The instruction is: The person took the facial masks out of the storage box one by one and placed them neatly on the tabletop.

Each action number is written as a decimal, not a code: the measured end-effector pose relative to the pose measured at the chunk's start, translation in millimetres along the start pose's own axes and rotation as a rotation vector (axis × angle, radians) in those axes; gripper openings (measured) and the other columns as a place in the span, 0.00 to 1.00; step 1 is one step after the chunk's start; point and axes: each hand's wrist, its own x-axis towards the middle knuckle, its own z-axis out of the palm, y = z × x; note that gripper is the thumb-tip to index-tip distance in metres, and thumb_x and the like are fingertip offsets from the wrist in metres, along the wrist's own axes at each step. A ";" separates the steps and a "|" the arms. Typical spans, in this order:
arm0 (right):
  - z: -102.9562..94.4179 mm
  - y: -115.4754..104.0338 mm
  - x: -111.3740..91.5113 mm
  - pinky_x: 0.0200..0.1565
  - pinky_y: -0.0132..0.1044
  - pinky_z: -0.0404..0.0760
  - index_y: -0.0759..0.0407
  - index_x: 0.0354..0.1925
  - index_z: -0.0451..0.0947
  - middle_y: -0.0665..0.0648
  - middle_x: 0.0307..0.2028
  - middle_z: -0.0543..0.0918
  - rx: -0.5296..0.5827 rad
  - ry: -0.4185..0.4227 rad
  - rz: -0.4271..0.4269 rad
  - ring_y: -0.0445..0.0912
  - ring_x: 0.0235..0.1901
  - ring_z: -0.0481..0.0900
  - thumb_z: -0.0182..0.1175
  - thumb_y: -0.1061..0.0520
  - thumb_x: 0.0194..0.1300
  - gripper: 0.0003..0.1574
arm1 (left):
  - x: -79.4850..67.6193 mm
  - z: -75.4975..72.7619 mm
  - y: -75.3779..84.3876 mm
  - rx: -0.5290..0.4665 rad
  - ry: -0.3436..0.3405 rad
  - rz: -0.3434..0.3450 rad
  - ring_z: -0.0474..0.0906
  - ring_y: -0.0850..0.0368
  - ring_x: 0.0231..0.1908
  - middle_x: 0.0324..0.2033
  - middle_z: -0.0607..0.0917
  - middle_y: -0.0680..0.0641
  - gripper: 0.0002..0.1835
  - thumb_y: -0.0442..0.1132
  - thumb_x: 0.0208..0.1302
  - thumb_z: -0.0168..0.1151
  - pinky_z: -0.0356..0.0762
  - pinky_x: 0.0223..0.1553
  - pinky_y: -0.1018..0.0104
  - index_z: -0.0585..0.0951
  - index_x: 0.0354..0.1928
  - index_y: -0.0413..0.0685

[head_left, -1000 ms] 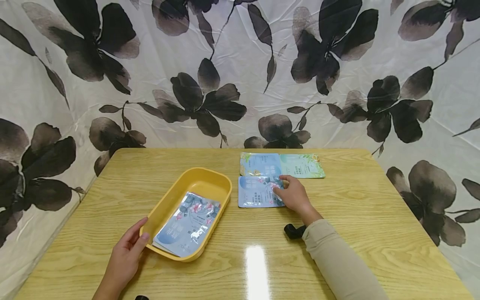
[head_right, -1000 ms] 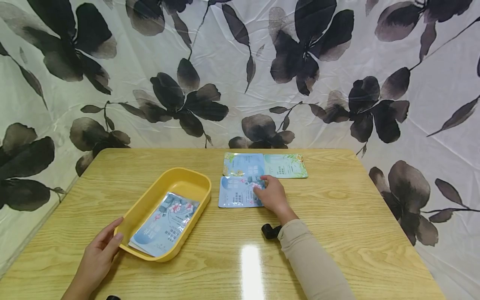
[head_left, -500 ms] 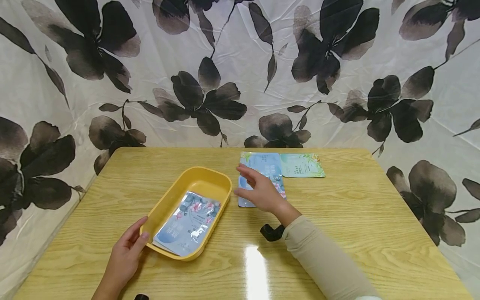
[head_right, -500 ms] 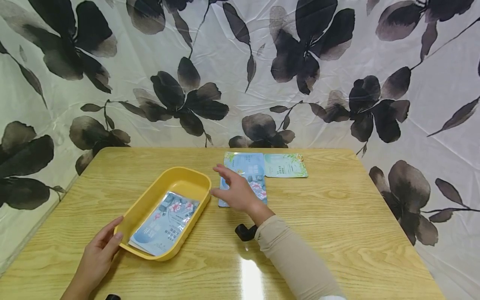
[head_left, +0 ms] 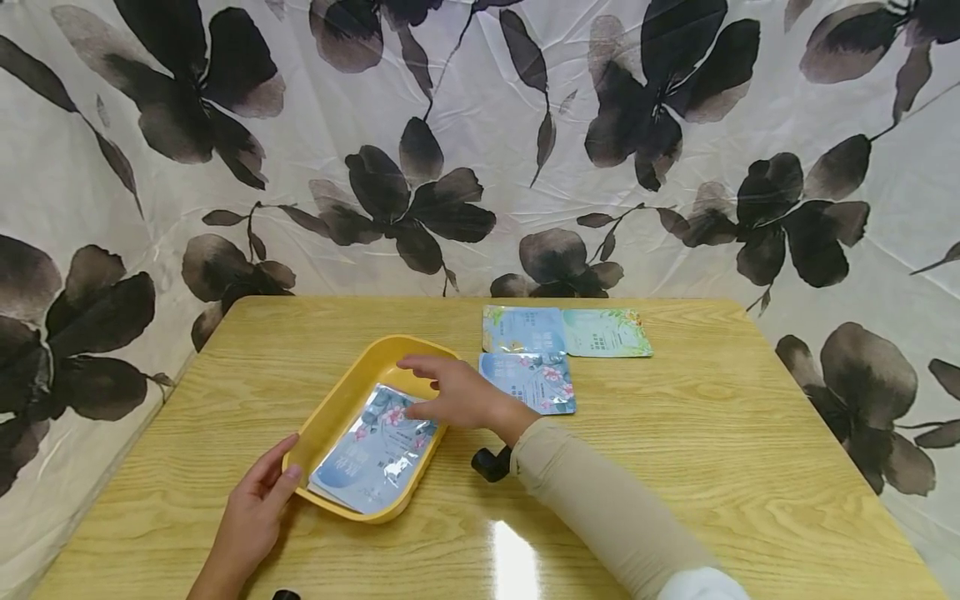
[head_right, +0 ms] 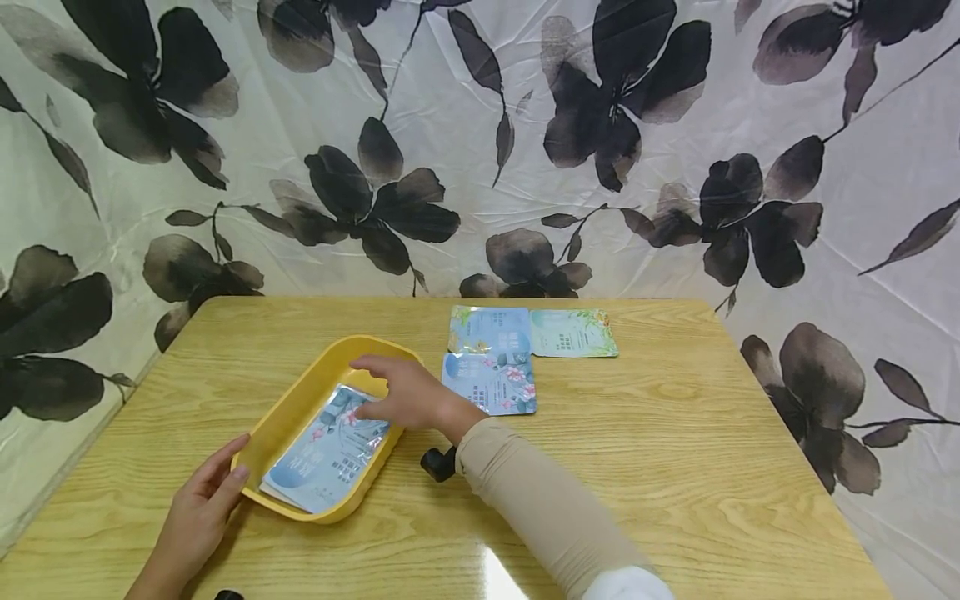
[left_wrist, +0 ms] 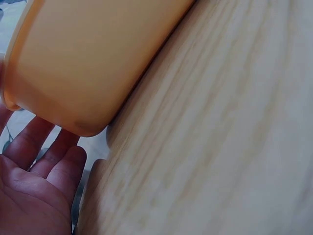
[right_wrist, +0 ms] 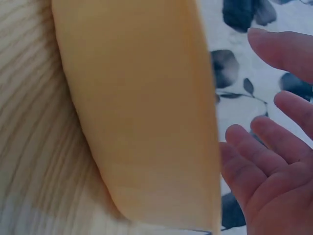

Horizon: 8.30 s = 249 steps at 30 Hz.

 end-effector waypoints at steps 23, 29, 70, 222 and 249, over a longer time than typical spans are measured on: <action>15.2 -13.7 34.4 0.65 0.35 0.67 0.48 0.71 0.70 0.49 0.68 0.72 -0.301 -0.212 0.202 0.43 0.66 0.67 0.71 0.53 0.64 0.39 | 0.8 0.0 -1.6 -0.028 0.016 0.010 0.64 0.85 0.57 0.65 0.69 0.56 0.24 0.32 0.78 0.51 0.67 0.52 0.85 0.68 0.72 0.39; 16.5 -13.6 38.4 0.64 0.35 0.69 0.48 0.70 0.71 0.52 0.68 0.72 -0.317 -0.239 0.237 0.44 0.67 0.68 0.71 0.54 0.64 0.38 | -0.2 -0.1 -2.7 -0.049 0.025 0.036 0.67 0.83 0.56 0.66 0.70 0.52 0.24 0.30 0.77 0.50 0.68 0.52 0.85 0.70 0.72 0.45; 11.7 -8.9 34.6 0.33 0.32 0.83 0.55 0.58 0.81 0.50 0.40 0.80 0.098 -0.253 0.136 0.43 0.28 0.82 0.74 0.60 0.60 0.27 | 0.7 1.5 -4.6 -0.158 0.027 0.040 0.73 0.78 0.53 0.56 0.75 0.73 0.22 0.28 0.76 0.51 0.71 0.47 0.86 0.69 0.69 0.32; -150.7 166.6 -182.0 0.67 0.59 0.63 0.69 0.73 0.58 0.74 0.70 0.60 0.093 0.555 0.528 0.68 0.66 0.62 0.59 0.60 0.72 0.38 | -2.5 3.8 -3.6 -0.216 0.027 0.045 0.65 0.82 0.60 0.62 0.73 0.65 0.22 0.29 0.77 0.51 0.67 0.54 0.84 0.70 0.70 0.38; -142.6 117.0 -164.0 0.52 0.27 0.78 0.72 0.74 0.55 0.54 0.64 0.72 0.365 0.599 0.095 0.35 0.55 0.77 0.58 0.64 0.74 0.38 | 0.4 2.2 -4.8 -0.190 0.043 0.042 0.65 0.82 0.59 0.60 0.75 0.64 0.23 0.27 0.75 0.52 0.67 0.53 0.85 0.74 0.69 0.47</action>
